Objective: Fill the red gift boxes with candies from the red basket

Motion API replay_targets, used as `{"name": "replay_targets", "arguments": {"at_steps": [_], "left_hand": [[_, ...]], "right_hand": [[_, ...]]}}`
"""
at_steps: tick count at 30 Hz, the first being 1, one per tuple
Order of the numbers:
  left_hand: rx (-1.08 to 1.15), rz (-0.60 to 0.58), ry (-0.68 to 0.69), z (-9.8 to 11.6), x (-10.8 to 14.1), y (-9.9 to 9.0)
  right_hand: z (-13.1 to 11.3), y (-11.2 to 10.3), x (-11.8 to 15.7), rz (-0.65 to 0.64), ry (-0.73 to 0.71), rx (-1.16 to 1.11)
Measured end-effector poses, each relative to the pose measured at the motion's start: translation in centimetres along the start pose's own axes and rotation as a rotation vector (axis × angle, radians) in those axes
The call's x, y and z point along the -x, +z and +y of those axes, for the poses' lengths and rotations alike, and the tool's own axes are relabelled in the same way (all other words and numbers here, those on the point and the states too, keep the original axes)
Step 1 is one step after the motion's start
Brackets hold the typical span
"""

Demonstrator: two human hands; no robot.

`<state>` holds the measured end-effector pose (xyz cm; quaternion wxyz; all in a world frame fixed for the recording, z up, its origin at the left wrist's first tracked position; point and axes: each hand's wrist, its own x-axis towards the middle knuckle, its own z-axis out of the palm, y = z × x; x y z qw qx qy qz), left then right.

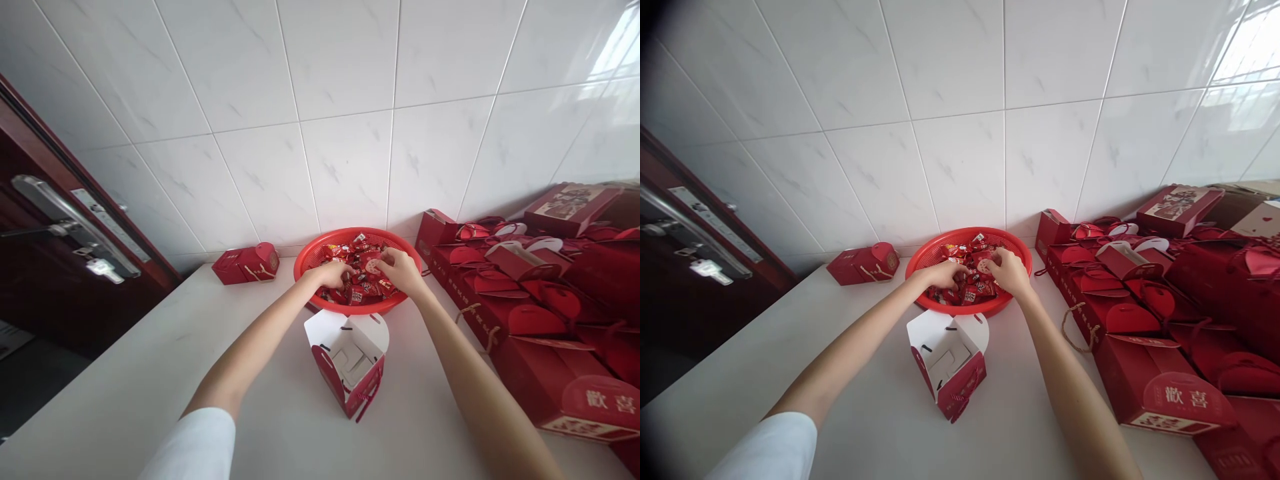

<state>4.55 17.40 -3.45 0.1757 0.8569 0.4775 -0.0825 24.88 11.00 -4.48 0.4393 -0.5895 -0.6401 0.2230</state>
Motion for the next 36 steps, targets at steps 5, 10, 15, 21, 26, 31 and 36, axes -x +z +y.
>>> {"name": "replay_targets", "arguments": {"at_steps": [5,10,15,21,26,31,36], "left_hand": [[-0.005,-0.075,0.023,0.37,0.1,-0.12],[0.04,-0.086,0.042,0.35,0.18,0.14],[0.101,0.018,0.104,0.24,0.21,0.23],[0.197,0.294,0.185,0.22,0.61,-0.49],[0.256,0.421,0.195,0.09,0.54,-0.5],[0.286,0.562,0.132,-0.07,0.43,-0.28],[0.278,0.626,0.062,-0.39,0.38,-0.2]], "right_hand": [[-0.12,-0.06,0.09,-0.006,0.007,0.005],[-0.28,-0.12,0.04,0.019,0.03,0.005],[-0.01,-0.08,-0.07,0.055,0.037,-0.029],[0.22,0.0,-0.06,0.066,0.051,-0.07],[0.05,-0.05,0.0,0.069,0.077,-0.074],[0.13,-0.03,0.05,0.082,0.087,-0.072],[0.16,-0.02,0.06,0.081,0.085,-0.075]]}}
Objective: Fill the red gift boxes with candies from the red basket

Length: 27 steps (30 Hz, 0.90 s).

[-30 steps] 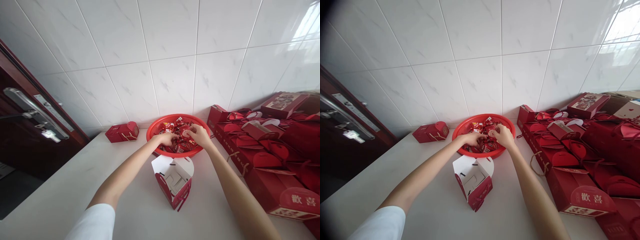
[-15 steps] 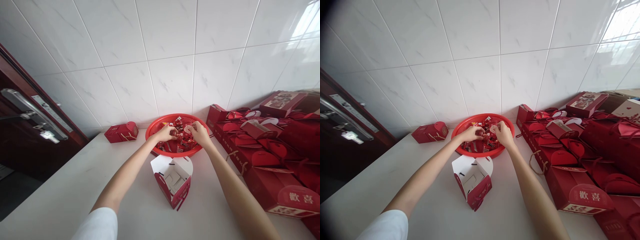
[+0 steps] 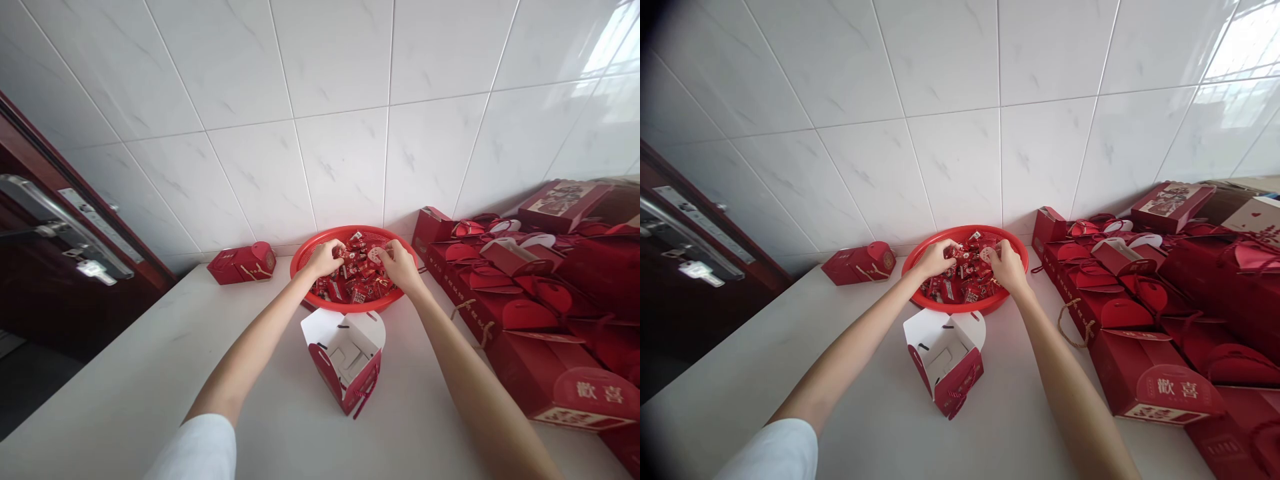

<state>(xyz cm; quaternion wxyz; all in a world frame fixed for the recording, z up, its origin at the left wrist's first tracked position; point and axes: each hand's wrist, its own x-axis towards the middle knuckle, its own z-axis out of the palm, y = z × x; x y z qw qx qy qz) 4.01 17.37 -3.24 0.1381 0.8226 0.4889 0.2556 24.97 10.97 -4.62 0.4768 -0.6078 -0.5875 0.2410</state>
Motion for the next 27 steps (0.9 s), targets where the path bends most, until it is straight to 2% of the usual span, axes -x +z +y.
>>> {"name": "replay_targets", "arguments": {"at_steps": [4,9,14,21,27], "left_hand": [[-0.037,-0.044,0.034,0.1,-0.1,0.1],[-0.09,-0.27,0.097,0.0,-0.3,0.7],[-0.181,-0.44,0.054,-0.3,-0.9,1.9],[-0.217,-0.498,0.013,-0.5,-1.8,2.7],[-0.16,-0.557,-0.06,-0.6,-3.3,3.0]], "right_hand": [[0.0,0.0,0.0,0.001,-0.006,-0.006],[0.1,0.1,-0.2,0.018,-0.002,-0.008],[0.1,0.1,-0.1,0.014,0.001,-0.013],[0.2,0.1,-0.2,0.007,0.0,-0.016],[0.1,0.1,-0.2,0.006,-0.009,-0.02]]}}
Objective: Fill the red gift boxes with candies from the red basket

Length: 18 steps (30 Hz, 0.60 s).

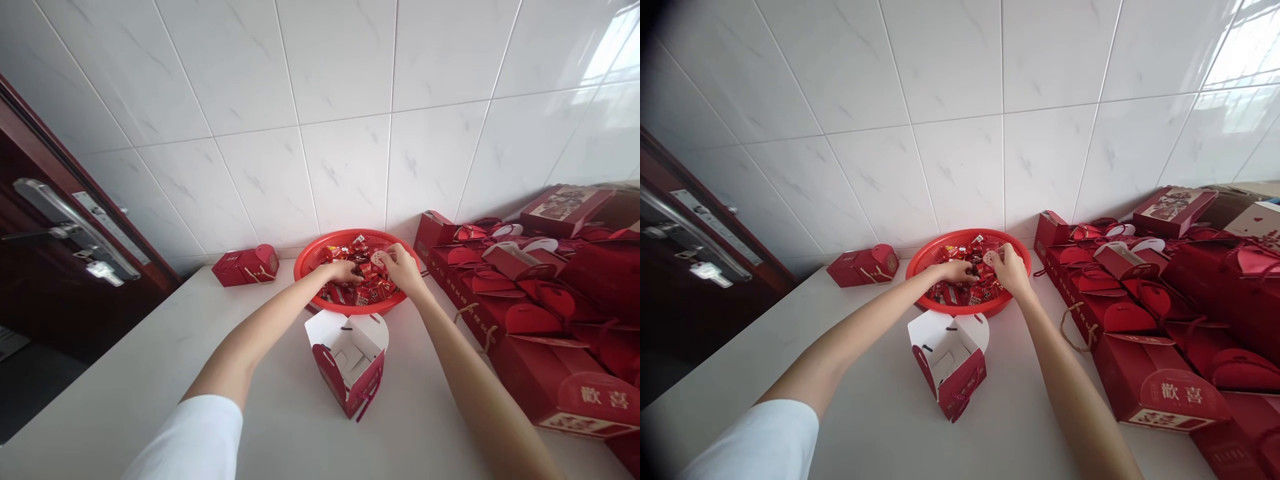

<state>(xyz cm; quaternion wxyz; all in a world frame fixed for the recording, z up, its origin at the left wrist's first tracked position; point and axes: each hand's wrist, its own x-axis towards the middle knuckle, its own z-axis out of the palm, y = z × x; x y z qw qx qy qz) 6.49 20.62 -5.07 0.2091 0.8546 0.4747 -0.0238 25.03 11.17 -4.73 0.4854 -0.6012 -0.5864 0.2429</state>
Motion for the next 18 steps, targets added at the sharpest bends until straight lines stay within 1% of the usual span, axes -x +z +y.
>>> {"name": "replay_targets", "arguments": {"at_steps": [5,8,10,12,18], "left_hand": [[0.102,-0.108,0.027,0.5,0.4,-0.3],[0.159,-0.114,0.086,0.6,1.0,-0.5],[0.19,-0.078,0.121,0.5,1.1,-0.6],[0.218,-0.014,0.141,0.2,1.2,-0.9],[0.346,0.246,0.201,-0.3,1.7,-1.5]], "right_hand": [[-0.1,0.0,0.0,-0.003,0.015,0.009],[-0.1,0.0,0.0,-0.006,0.023,0.008],[-0.1,0.0,0.0,-0.008,0.028,0.006],[-0.2,0.0,0.0,-0.008,0.034,0.004],[-0.3,-0.1,0.0,-0.013,0.034,-0.011]]}}
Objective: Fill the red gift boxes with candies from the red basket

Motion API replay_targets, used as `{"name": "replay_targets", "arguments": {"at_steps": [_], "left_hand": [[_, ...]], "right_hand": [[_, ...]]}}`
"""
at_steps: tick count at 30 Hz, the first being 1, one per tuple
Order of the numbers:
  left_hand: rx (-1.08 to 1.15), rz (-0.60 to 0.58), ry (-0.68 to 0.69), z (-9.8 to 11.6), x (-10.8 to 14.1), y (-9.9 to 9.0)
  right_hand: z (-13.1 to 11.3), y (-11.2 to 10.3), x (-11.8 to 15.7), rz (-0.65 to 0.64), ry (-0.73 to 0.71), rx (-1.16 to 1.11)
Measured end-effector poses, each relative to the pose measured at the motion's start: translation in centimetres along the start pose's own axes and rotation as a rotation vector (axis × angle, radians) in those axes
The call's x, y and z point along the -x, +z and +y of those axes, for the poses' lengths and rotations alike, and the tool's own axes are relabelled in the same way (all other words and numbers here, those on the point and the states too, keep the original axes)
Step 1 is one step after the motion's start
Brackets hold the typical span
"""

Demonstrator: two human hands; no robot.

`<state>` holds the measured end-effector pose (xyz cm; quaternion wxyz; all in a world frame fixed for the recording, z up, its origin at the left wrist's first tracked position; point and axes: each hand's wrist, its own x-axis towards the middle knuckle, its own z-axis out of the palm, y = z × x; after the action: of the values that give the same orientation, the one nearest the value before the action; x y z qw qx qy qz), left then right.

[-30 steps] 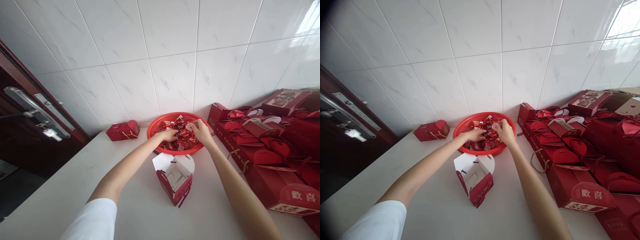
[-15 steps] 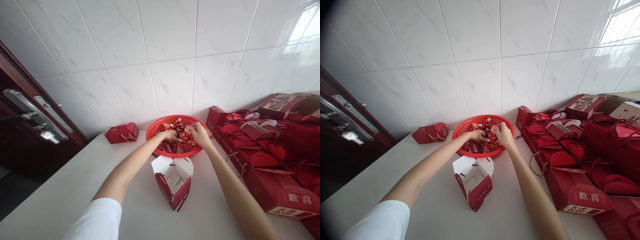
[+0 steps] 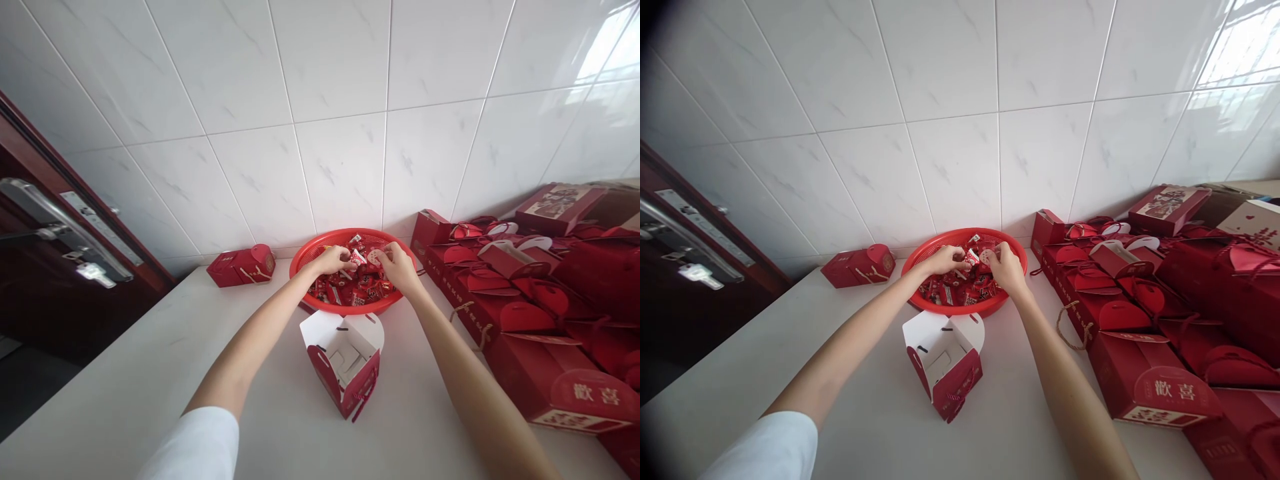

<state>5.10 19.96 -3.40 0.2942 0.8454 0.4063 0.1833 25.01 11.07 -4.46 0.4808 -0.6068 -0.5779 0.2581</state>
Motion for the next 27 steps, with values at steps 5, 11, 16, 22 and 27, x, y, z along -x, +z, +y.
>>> {"name": "replay_targets", "arguments": {"at_steps": [5,11,16,22,27], "left_hand": [[0.142,0.136,0.082,0.1,0.2,0.0],[0.259,0.156,0.11,-0.1,0.4,0.0],[0.311,0.173,0.139,0.4,0.5,0.0],[0.451,0.062,0.201,1.8,0.6,0.5],[0.516,0.001,0.229,2.2,1.0,0.3]], "right_hand": [[0.1,0.0,0.0,-0.003,0.002,-0.024],[0.2,0.1,-0.1,0.001,0.016,-0.085],[0.1,0.2,-0.2,-0.037,0.016,-0.188],[0.0,0.2,-0.1,-0.09,-0.01,-0.257],[-0.2,0.1,-0.1,-0.112,-0.024,-0.297]]}}
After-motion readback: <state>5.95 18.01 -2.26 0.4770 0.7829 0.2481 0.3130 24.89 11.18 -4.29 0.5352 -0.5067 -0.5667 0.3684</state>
